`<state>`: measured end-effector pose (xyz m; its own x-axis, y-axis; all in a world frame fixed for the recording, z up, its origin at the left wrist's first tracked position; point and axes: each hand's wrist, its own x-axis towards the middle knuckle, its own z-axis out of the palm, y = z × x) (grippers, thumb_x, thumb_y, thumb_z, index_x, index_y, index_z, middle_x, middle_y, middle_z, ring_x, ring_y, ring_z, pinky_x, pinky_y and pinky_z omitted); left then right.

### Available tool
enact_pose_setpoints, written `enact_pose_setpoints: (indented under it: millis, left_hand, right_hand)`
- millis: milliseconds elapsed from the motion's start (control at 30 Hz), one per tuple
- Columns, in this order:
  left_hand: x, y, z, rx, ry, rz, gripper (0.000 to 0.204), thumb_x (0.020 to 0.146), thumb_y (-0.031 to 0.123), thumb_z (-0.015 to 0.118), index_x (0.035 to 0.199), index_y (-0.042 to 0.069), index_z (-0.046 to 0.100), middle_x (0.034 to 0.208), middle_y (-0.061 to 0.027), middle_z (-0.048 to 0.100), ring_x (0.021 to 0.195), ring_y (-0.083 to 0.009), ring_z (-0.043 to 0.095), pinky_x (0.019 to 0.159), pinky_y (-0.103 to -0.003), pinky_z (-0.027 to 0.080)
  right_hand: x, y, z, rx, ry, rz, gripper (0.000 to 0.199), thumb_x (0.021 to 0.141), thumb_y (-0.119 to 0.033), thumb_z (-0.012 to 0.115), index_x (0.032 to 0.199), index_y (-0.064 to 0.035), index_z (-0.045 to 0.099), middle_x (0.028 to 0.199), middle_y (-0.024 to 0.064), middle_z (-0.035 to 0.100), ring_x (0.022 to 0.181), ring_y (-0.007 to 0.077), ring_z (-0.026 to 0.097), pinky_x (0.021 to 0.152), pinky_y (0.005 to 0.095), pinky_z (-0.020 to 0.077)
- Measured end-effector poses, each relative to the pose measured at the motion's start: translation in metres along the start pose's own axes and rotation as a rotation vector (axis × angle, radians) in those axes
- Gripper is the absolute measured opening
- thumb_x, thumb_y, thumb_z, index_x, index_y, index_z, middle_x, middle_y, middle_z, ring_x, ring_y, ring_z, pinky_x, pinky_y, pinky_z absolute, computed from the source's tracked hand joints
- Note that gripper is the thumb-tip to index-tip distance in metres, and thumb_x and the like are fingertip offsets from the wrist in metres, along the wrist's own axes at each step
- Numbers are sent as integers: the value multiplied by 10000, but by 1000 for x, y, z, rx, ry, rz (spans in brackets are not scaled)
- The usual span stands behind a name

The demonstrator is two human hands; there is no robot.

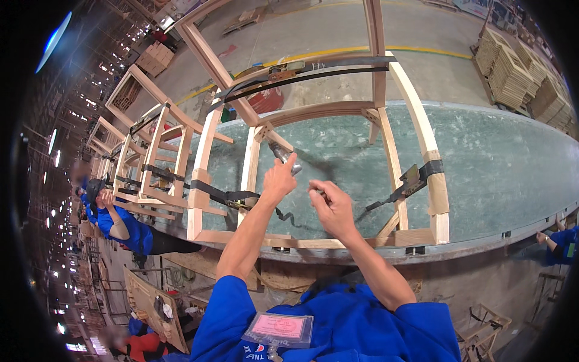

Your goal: The person uses a pneumatic drill to drive screws into a wooden chair frame. They repeatedly position the drill, insert screws, and fasten joints on the chair structure.

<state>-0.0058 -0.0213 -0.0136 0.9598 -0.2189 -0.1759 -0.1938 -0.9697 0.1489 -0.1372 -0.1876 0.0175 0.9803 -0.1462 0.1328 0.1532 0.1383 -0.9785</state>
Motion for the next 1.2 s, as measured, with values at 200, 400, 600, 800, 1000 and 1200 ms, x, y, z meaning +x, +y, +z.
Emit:
enact_pose_setpoints:
  millis: [200,400,600,800,1000,1200]
  left_hand:
    - [2,0,2,-26,6,-1,659,805,80,636,1403,247,414,1117,-261,558,879,-450,679,756,-515,550]
    - [26,2,0,-55,27,1,704,766,93,684,1405,247,431,1135,-266,556,923,-457,669,775,-510,547]
    - [31,-10,0,-113,52,-92,752,760,133,719,1438,293,435,1189,-264,556,999,-463,644,835,-518,539]
    - [39,-12,14,-132,142,-72,732,752,166,755,1400,279,433,1091,-245,560,858,-460,676,739,-519,561]
    - [46,-9,25,-111,122,-96,725,740,151,760,1385,263,448,1039,-228,578,794,-441,686,673,-495,567]
    - [47,-13,22,-155,113,-106,741,751,139,739,1418,277,447,1051,-231,589,818,-439,684,701,-497,558]
  right_hand:
    - [34,30,20,-41,-20,101,237,941,-108,631,1120,42,669,948,60,684,727,92,613,653,251,498]
    - [85,94,26,-260,110,113,317,974,-218,607,1196,5,640,1028,66,686,832,131,634,753,323,520]
    - [126,123,42,331,-177,807,344,1030,-407,523,1147,-122,677,1091,-11,660,931,146,587,832,391,525]
    - [124,151,53,310,-91,665,336,1039,-362,528,1130,-85,695,1030,-6,673,871,134,619,797,344,545]
    - [127,157,56,280,-31,678,362,1055,-343,501,1092,-40,696,1000,11,673,837,125,622,786,332,553]
    - [127,152,53,211,-71,656,381,1056,-355,502,1066,-31,702,978,11,676,852,116,622,780,322,545]
